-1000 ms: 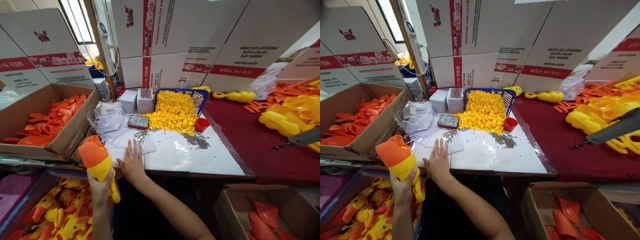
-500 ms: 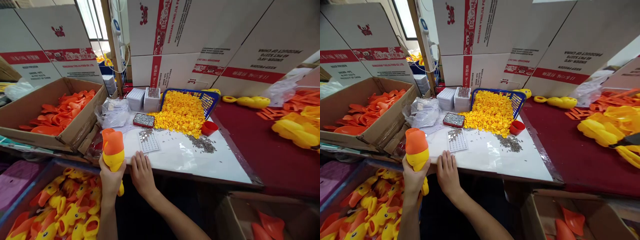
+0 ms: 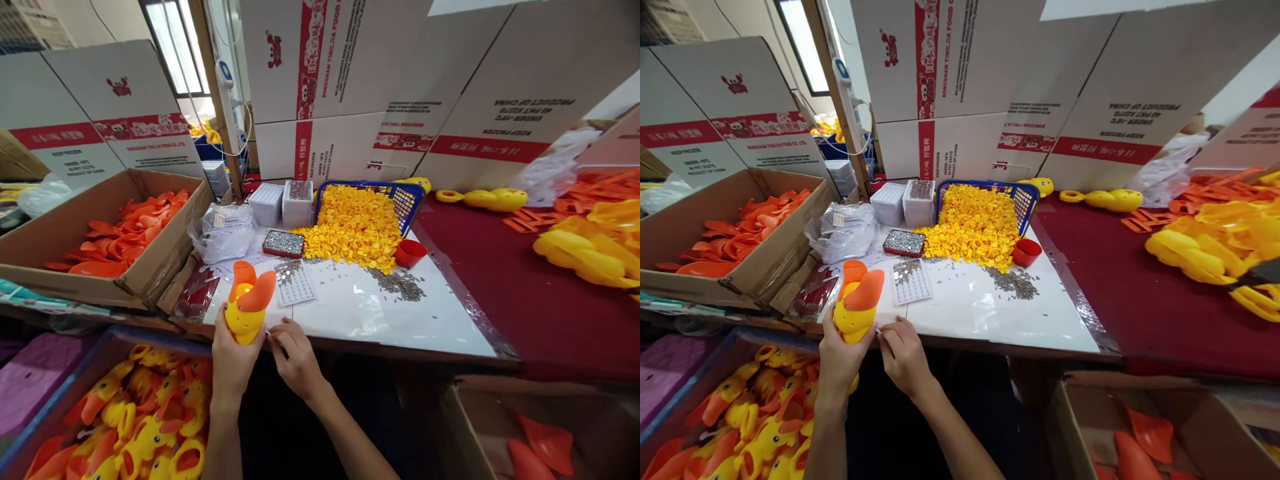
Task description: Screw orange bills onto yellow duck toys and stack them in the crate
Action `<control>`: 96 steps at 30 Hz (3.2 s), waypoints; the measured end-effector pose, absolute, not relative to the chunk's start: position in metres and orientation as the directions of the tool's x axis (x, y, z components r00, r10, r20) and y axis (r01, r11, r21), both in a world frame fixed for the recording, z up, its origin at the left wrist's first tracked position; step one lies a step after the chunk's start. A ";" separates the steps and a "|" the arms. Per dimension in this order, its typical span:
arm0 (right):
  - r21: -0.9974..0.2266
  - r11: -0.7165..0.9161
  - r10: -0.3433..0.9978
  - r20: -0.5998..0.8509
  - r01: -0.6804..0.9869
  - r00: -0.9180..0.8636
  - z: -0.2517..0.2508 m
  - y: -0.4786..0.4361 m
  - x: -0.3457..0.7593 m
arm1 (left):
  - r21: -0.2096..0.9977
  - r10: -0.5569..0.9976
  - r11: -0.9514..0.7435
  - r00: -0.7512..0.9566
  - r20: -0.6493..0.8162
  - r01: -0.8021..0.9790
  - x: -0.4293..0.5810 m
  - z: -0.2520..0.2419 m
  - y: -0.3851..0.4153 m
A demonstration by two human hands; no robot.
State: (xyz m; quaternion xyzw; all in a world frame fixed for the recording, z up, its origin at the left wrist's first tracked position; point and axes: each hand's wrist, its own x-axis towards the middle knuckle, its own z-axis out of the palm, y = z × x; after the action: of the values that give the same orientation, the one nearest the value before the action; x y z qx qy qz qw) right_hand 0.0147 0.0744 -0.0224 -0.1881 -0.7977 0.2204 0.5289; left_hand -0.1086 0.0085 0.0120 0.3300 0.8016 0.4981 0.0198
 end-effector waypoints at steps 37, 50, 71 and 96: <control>-0.872 0.425 0.877 0.331 -0.241 0.348 0.046 0.124 0.166 | 0.709 0.905 0.156 -0.388 0.178 0.688 0.056 0.058 0.060; -0.935 0.336 0.932 0.347 0.111 0.107 0.049 0.117 0.200 | 0.586 0.930 0.225 -0.351 0.108 0.778 0.061 0.049 0.061; -0.622 0.696 0.668 0.744 0.358 -0.006 0.046 0.107 0.182 | 0.573 0.943 0.281 -0.333 -0.014 0.770 0.067 0.055 0.067; -0.478 0.714 0.666 0.689 0.512 -0.286 0.058 0.098 0.183 | 0.521 0.953 0.271 -0.303 -0.024 0.810 0.067 0.056 0.068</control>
State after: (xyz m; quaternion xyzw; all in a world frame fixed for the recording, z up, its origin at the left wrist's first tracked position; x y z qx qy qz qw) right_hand 0.1825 0.0976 0.0582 -0.3690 -0.7978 0.0821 0.4697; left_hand 0.0666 0.0684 0.0559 0.5657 0.7790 0.2114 0.1690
